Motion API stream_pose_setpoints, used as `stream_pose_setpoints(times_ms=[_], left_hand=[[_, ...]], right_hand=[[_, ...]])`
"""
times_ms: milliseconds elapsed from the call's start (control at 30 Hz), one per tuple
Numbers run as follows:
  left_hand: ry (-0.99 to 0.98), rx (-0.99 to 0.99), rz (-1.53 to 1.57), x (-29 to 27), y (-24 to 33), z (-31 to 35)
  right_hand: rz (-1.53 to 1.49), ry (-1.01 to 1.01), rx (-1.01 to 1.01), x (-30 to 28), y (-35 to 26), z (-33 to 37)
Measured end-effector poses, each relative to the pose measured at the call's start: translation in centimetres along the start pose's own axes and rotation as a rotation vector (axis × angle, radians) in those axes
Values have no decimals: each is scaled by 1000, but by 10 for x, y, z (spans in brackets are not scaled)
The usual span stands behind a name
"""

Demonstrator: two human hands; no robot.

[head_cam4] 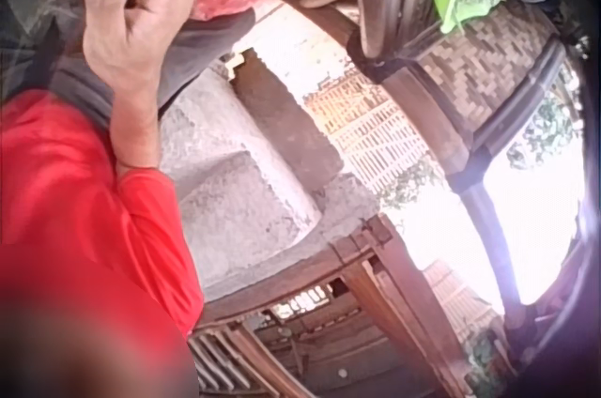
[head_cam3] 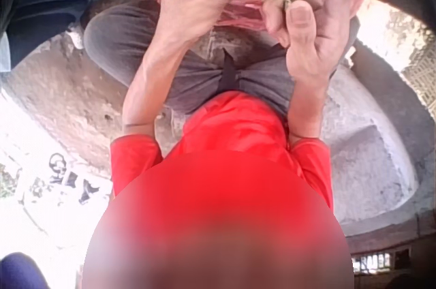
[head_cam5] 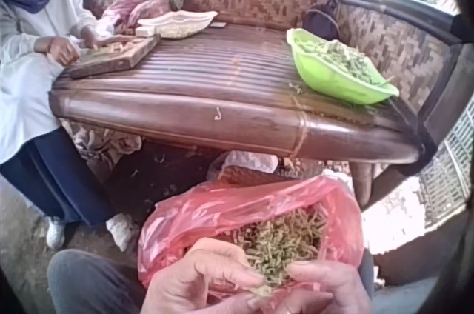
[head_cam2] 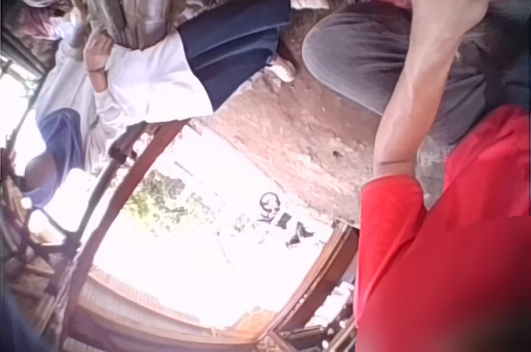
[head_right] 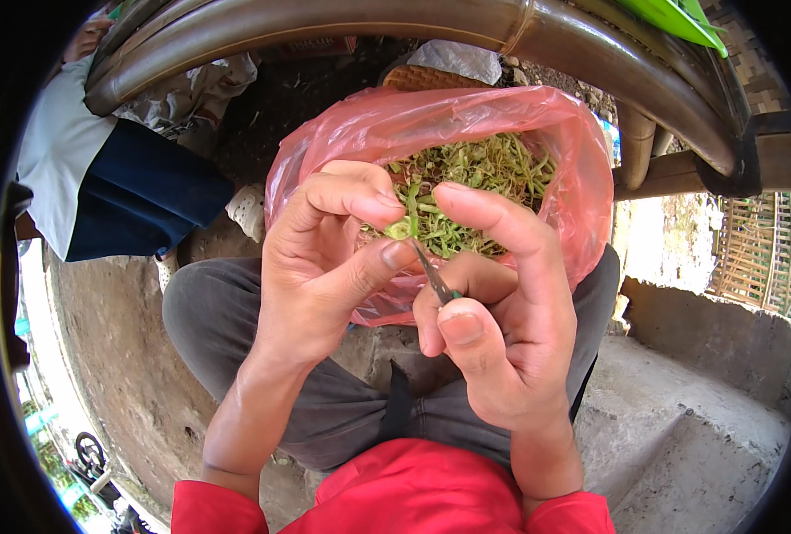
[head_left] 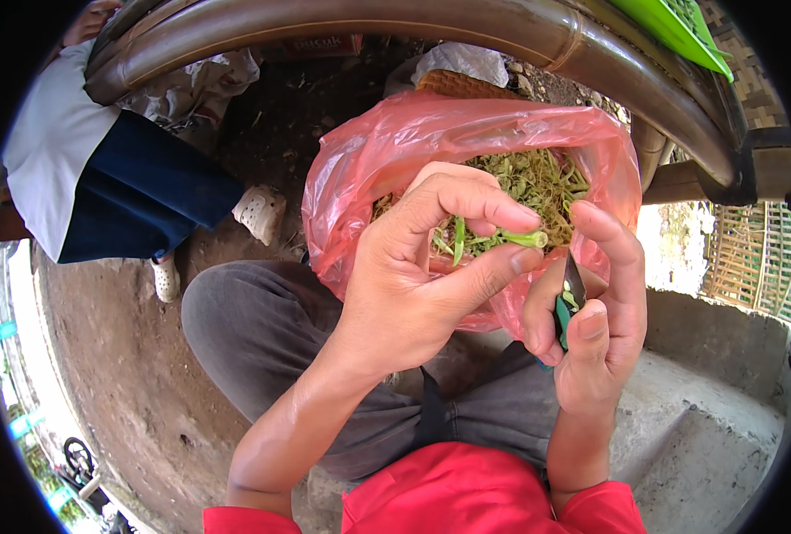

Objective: The person sits and repeatedly picks green beans from a red plastic bag, trims the ends with a small knife, and places the trimmed beans into a green tray on a bamboo table. The person works one bean at a time, discarding trimmings into the bag.

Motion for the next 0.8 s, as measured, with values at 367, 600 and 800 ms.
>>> stream_pose_setpoints(times_ms=[367,600,800], left_hand=[[-76,415,-552,5,42,0],[-62,478,-667,7,47,2],[-57,475,-631,7,44,1]], right_hand=[[27,-60,34,9,-2,3],[81,-46,15,5,0,3],[82,-80,-44,5,0,3]])
Point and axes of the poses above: each hand's wrist, its own z-axis away from the middle knuckle, its own x-axis out of the palm, y = z × x, the point moved 8 cm from there along -z, towards the middle knuckle, and after that the axes turned 9 degrees about x, right-handed, at the moved point
